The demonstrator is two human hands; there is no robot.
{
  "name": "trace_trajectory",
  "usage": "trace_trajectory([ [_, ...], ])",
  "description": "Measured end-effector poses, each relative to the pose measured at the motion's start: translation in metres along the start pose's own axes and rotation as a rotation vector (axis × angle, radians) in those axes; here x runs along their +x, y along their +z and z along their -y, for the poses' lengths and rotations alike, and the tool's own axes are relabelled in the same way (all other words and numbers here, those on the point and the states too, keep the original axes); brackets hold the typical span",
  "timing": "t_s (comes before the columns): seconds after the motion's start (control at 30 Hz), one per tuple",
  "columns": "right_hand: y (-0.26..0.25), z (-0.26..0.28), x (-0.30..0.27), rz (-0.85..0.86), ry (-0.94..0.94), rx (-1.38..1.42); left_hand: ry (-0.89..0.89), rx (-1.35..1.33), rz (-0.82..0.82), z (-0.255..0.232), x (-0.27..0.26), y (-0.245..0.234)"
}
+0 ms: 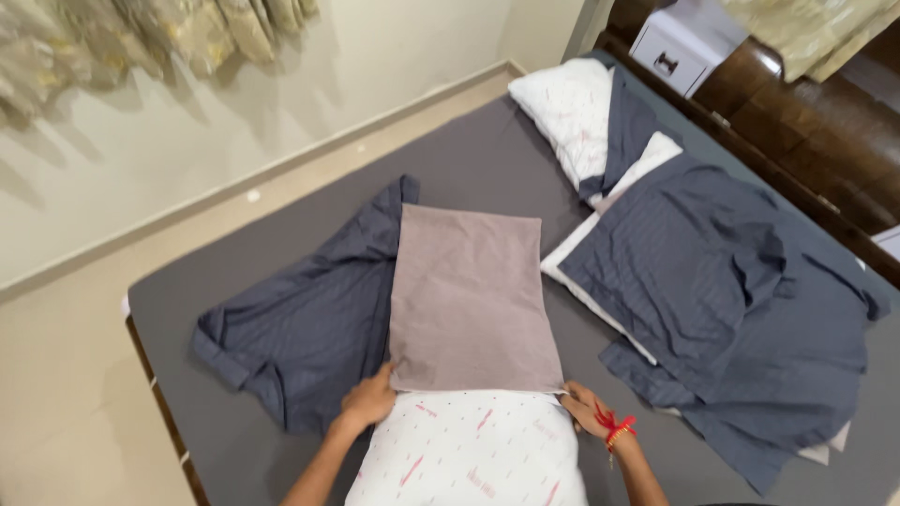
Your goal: The person folds several pieces of dark blue and white bed linen on a bed, then uses a smaller light brown cloth to wrap around a white patterned pillow.
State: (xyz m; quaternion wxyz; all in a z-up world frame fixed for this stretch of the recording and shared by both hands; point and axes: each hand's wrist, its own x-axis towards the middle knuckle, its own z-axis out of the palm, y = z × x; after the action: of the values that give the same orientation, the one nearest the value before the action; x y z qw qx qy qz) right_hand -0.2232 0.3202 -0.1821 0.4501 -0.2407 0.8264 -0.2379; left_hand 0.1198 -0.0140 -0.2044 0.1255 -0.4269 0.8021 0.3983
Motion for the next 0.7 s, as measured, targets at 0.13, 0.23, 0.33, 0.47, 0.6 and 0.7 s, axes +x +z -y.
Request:
trace_trajectory([
  [0.13,0.009,0.017,0.031,-0.294,-0.307,-0.083,-0.001,0.063,-0.247,-0.028,0.025,-0.032],
  [0.23,-0.046,0.076,0.063,-0.34,-0.243,0.224,0.124,-0.046,-0.538,-0.092,0.072,-0.098],
  [0.33,-0.117,0.157,0.053,-0.577,-0.841,0.354,0.347,-0.282,-0.792,-0.16,0.076,-0.166],
  [0.47,-0.149,0.217,0.005,-0.961,-1.113,0.15,0.642,-0.538,-1.046,-0.203,0.064,-0.187],
  [0.6,-0.134,0.186,0.035,-1.157,-0.992,-0.038,0.681,-0.487,-1.015,-0.179,0.089,-0.134],
  [0.7,-0.111,0.126,0.097,-1.024,-0.563,-0.179,0.481,-0.428,-0.808,-0.14,0.124,-0.069],
])
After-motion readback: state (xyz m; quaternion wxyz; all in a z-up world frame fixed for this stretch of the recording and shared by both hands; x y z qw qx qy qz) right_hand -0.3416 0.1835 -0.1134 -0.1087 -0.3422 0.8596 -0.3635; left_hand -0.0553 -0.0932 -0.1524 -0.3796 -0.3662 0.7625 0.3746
